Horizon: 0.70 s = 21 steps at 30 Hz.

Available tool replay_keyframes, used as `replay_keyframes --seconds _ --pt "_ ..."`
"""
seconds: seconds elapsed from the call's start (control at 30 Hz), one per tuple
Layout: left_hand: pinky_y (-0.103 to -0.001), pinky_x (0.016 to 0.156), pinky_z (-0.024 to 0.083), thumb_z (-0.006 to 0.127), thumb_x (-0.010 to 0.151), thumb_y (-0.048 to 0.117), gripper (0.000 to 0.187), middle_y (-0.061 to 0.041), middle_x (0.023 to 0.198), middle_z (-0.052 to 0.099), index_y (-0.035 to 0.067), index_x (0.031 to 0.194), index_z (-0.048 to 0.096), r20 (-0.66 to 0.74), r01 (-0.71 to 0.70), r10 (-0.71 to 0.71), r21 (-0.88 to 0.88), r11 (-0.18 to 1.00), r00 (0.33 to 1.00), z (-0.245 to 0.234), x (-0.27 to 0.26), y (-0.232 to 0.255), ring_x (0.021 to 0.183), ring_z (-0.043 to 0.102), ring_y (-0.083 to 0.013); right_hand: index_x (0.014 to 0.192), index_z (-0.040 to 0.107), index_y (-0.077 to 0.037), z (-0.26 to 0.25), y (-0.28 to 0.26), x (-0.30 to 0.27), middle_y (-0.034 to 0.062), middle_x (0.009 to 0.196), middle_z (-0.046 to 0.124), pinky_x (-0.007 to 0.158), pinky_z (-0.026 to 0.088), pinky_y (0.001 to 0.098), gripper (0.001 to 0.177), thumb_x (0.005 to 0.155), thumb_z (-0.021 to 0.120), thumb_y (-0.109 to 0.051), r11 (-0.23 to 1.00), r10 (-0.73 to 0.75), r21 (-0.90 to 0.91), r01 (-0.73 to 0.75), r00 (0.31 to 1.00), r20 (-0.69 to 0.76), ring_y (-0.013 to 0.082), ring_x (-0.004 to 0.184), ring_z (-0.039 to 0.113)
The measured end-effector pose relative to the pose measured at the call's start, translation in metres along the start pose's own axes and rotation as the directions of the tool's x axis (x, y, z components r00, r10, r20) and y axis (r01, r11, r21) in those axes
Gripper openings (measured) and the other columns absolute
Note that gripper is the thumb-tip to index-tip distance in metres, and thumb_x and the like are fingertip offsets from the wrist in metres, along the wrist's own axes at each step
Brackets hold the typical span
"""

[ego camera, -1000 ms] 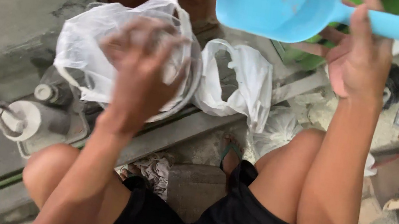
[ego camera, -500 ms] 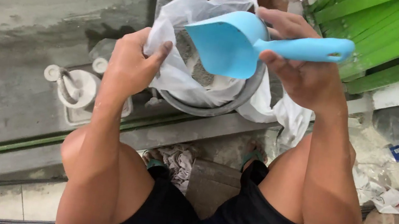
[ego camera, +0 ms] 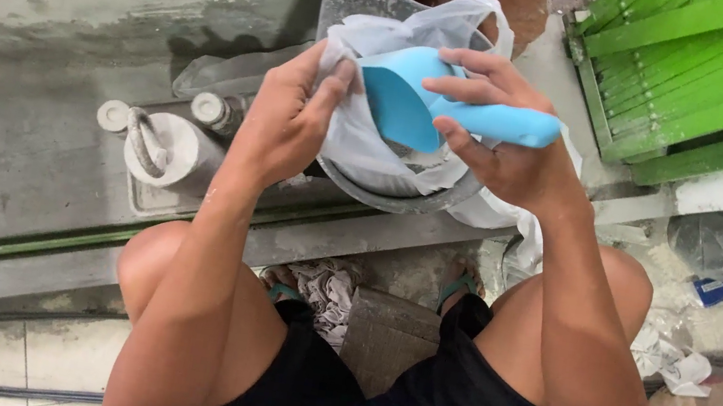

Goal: The person scoops a gray powder from a white plastic bag using a blue scoop and transfers it into a bucket lined with another white plastic bag. The person repeatedly scoops and pours the powder, occasionally using their hand to adjust the bag or the scoop.

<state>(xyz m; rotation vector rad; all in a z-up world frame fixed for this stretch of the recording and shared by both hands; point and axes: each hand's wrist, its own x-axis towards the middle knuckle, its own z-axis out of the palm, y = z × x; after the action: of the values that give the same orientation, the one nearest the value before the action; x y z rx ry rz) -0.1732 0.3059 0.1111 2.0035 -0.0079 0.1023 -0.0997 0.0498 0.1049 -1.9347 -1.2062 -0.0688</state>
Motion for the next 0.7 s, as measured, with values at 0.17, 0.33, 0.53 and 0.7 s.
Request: replay_keyframes --seconds 0.17,0.33,0.53,0.7 --pt "-0.031 0.078 0.038 0.039 0.110 0.029 0.028 -0.002 0.096 0.046 0.014 0.097 0.059 -0.030 -0.109 0.109 -0.006 0.994 0.994 0.002 0.001 0.000 0.082 0.046 -0.0161 0.132 0.066 -0.009 0.017 0.002 0.004 0.0189 0.143 0.059 0.101 0.054 0.0499 0.026 0.109 0.061 -0.021 0.997 0.033 -0.073 -0.033 0.999 -0.004 0.0377 0.129 0.063" --pt "-0.030 0.082 0.041 0.038 0.109 0.033 0.032 -0.004 0.108 0.046 0.013 0.100 0.061 -0.038 -0.132 0.132 -0.006 0.991 0.991 0.004 0.001 0.003 0.087 0.049 -0.0159 0.121 0.069 -0.005 0.033 0.007 0.002 0.0213 0.133 0.065 0.104 0.054 0.0461 0.030 0.109 0.057 -0.029 0.988 0.152 0.054 -0.146 0.977 -0.148 0.0359 0.127 0.064" --pt "-0.030 0.086 0.043 0.036 0.110 0.035 0.034 -0.005 0.112 0.047 0.013 0.105 0.062 -0.007 -0.144 0.144 -0.023 0.989 0.990 0.010 0.006 0.007 0.093 0.052 -0.0160 0.115 0.069 -0.015 0.043 0.010 -0.010 0.0011 0.110 0.071 0.056 0.045 0.0252 0.030 0.105 0.057 -0.040 0.872 0.484 0.250 -0.420 0.813 -0.323 0.0100 0.065 0.056" --pt "-0.030 0.082 0.045 0.037 0.109 0.036 0.034 -0.003 0.110 0.044 0.015 0.104 0.063 -0.029 -0.104 0.104 0.003 0.995 0.994 0.014 0.012 0.008 0.085 0.048 -0.0140 0.116 0.067 -0.015 0.030 0.011 -0.008 0.0065 0.102 0.067 0.061 0.076 0.0388 0.033 0.099 0.061 -0.042 0.676 0.692 0.603 -0.424 0.647 -0.320 0.0242 0.097 0.079"
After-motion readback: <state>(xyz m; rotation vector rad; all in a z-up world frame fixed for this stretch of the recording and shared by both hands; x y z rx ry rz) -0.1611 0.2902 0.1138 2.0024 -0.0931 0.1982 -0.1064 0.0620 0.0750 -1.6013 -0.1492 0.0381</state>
